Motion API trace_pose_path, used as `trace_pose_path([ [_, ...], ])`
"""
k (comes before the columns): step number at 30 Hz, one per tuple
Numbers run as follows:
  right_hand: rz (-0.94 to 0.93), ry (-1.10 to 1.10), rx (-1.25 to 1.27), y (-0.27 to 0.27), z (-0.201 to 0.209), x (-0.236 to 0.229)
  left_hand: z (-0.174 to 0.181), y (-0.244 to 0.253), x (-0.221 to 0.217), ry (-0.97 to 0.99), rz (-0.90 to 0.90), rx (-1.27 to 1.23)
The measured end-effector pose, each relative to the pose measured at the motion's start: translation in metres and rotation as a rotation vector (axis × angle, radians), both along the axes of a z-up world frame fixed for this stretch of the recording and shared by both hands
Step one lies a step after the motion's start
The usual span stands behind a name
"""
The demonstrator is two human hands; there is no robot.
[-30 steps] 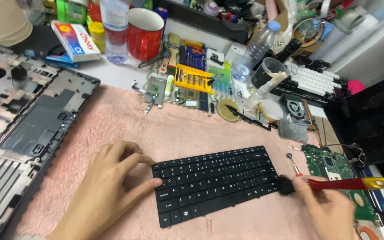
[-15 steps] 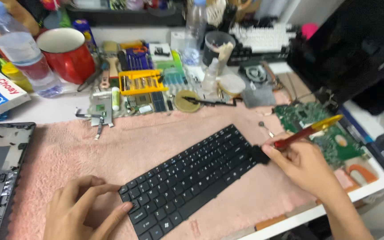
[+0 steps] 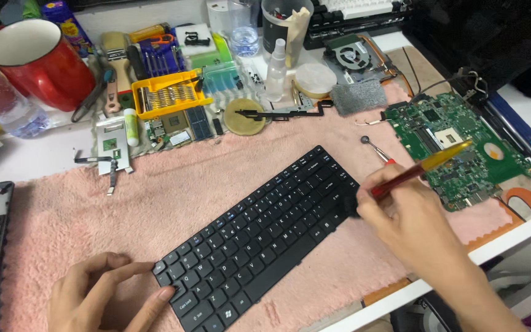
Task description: The person uses a brush to clean a black laptop keyboard placed on a pink towel. They systematically brush across the keys and between them to remove dust and debris.
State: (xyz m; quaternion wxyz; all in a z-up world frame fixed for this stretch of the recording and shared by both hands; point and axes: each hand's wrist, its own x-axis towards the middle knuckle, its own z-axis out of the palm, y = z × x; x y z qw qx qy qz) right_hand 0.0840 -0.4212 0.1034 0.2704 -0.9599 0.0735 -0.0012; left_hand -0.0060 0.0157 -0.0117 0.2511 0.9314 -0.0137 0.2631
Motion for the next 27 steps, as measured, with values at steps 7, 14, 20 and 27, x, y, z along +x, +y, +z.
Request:
trace_pose_path([
  [7,-0.026,0.292,0.087,0.033,0.002,-0.017,-0.012,0.000,0.002,-0.051,0.030,0.011],
  [14,0.264,0.024,0.010,0.029,-0.012,-0.017,0.000,-0.006,0.001,-0.025,0.032,-0.018],
  [20,0.428,0.057,-0.037,0.023,-0.014,-0.018,0.008,-0.001,-0.001,0.028,-0.014,-0.008],
  [27,0.567,0.169,0.018,-0.007,0.052,-0.004,0.014,0.001,0.000,0.067,-0.055,-0.017],
])
